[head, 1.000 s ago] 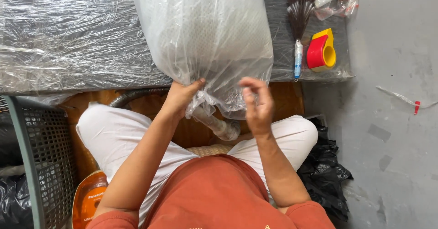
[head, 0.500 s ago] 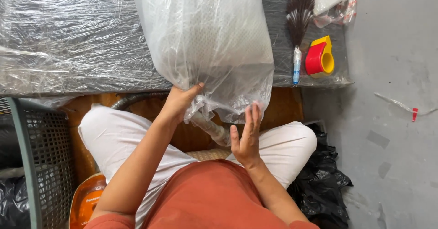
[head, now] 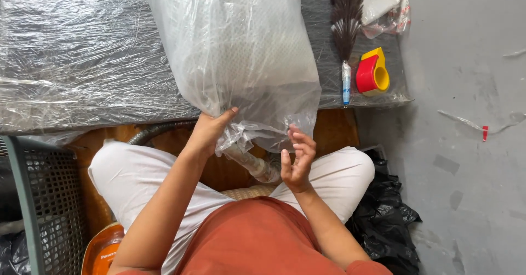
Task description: The person sits on the floor and packs a white item into a clear plastic bag. They smooth the bag, tie the top, and then use a roll of tape to seal the package.
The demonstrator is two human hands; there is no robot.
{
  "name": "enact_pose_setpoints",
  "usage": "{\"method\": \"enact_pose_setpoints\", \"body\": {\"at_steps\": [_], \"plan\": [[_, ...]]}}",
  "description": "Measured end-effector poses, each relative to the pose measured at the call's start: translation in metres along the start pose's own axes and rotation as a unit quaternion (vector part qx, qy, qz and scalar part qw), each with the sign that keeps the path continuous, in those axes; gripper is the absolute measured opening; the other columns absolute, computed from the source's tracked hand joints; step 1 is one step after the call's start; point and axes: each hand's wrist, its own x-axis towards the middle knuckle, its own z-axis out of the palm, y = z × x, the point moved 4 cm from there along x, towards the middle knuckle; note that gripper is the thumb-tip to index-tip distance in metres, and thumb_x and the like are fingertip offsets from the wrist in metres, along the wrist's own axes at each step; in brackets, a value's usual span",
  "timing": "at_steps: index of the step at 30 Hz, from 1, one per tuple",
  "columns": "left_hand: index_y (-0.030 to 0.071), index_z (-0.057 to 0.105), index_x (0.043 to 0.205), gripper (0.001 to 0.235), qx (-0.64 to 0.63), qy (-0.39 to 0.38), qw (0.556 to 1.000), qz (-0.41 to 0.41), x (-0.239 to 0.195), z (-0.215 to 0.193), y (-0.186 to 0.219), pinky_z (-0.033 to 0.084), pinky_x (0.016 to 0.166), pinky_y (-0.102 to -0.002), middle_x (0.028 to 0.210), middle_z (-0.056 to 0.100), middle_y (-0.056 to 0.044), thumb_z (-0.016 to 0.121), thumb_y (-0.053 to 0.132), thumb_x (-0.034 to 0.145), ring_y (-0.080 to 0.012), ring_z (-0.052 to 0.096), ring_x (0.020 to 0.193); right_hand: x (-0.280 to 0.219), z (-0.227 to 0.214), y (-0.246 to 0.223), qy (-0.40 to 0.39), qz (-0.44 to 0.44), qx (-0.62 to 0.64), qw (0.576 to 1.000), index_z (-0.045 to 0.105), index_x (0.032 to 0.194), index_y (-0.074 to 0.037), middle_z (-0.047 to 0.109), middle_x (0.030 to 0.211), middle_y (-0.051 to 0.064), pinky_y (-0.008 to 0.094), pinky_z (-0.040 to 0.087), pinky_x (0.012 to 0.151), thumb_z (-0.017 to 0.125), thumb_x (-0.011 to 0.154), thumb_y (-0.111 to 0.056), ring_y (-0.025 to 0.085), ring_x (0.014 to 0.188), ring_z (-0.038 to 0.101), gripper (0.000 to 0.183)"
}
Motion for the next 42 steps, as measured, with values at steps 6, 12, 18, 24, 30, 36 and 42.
{"method": "enact_pose_setpoints", "body": {"at_steps": [6,12,18,24,30,36,42], "plan": [[-0.008,0.047,0.144,0.081,-0.007,0.000,1.000,-0.001,0.006,-0.002,-0.006,0.047,0.105,-0.053,0.133,0.060,-0.028,0.087,0.026,0.082,-0.0339,0.059,0.124,-0.013,-0.004,0.022,0.245,0.486,0.397,0.739,0.069,0.113,-0.005,0.072,0.120,0.017,0.046,0.054,0.108,0.053,0.103,-0.016,0.034,0.120,0.068,0.022],[-0.008,0.047,0.144,0.080,-0.016,-0.008,1.000,0.005,0.004,-0.002,-0.007,0.048,0.103,-0.052,0.131,0.061,-0.026,0.087,0.024,0.082,-0.0324,0.061,0.120,0.019,-0.006,0.032,0.209,0.618,0.412,0.636,0.076,0.102,-0.009,0.076,0.090,0.001,0.022,0.044,0.054,0.072,0.092,-0.013,0.012,0.066,0.057,0.012],[-0.007,0.047,0.144,0.080,-0.013,-0.012,1.000,0.014,0.011,-0.006,-0.013,0.048,0.102,-0.052,0.130,0.061,-0.026,0.087,0.025,0.083,-0.0311,0.060,0.120,0.031,0.005,0.037,0.146,0.477,0.352,0.792,0.069,0.110,-0.005,0.073,0.108,0.007,0.036,0.060,0.093,0.063,0.101,-0.010,0.018,0.099,0.069,0.012],[-0.007,0.047,0.144,0.077,-0.005,-0.022,1.000,0.022,0.010,-0.007,-0.010,0.046,0.105,-0.053,0.132,0.061,-0.026,0.085,0.024,0.085,-0.0335,0.060,0.123,0.062,0.018,0.106,0.229,0.557,0.433,0.670,0.071,0.108,-0.006,0.075,0.112,0.009,0.051,0.052,0.107,0.077,0.092,-0.023,0.029,0.107,0.070,0.024],[-0.008,0.047,0.144,0.077,-0.020,-0.022,0.999,0.023,0.008,-0.005,-0.013,0.047,0.105,-0.052,0.132,0.060,-0.026,0.085,0.023,0.084,-0.0330,0.058,0.122,0.069,0.036,0.143,0.243,0.530,0.520,0.623,0.076,0.093,-0.010,0.078,0.100,0.007,0.055,0.054,0.103,0.072,0.087,-0.023,0.031,0.098,0.073,0.015],[-0.008,0.046,0.145,0.077,-0.025,-0.025,0.999,0.023,0.009,-0.007,-0.014,0.047,0.105,-0.052,0.133,0.059,-0.027,0.084,0.024,0.086,-0.0334,0.057,0.124,0.066,0.020,0.135,0.255,0.584,0.487,0.598,0.067,0.102,-0.001,0.072,0.103,0.018,0.057,0.053,0.104,0.070,0.080,-0.010,0.038,0.099,0.070,0.023],[-0.005,0.047,0.145,0.079,-0.028,-0.025,0.999,0.007,0.018,-0.008,-0.026,0.049,0.104,-0.053,0.133,0.062,-0.025,0.087,0.027,0.084,-0.0317,0.061,0.122,0.040,0.014,0.047,0.105,0.659,0.413,0.619,0.076,0.094,-0.009,0.077,0.102,0.021,0.046,0.060,0.100,0.074,0.091,-0.043,0.035,0.105,0.075,0.034]]}}
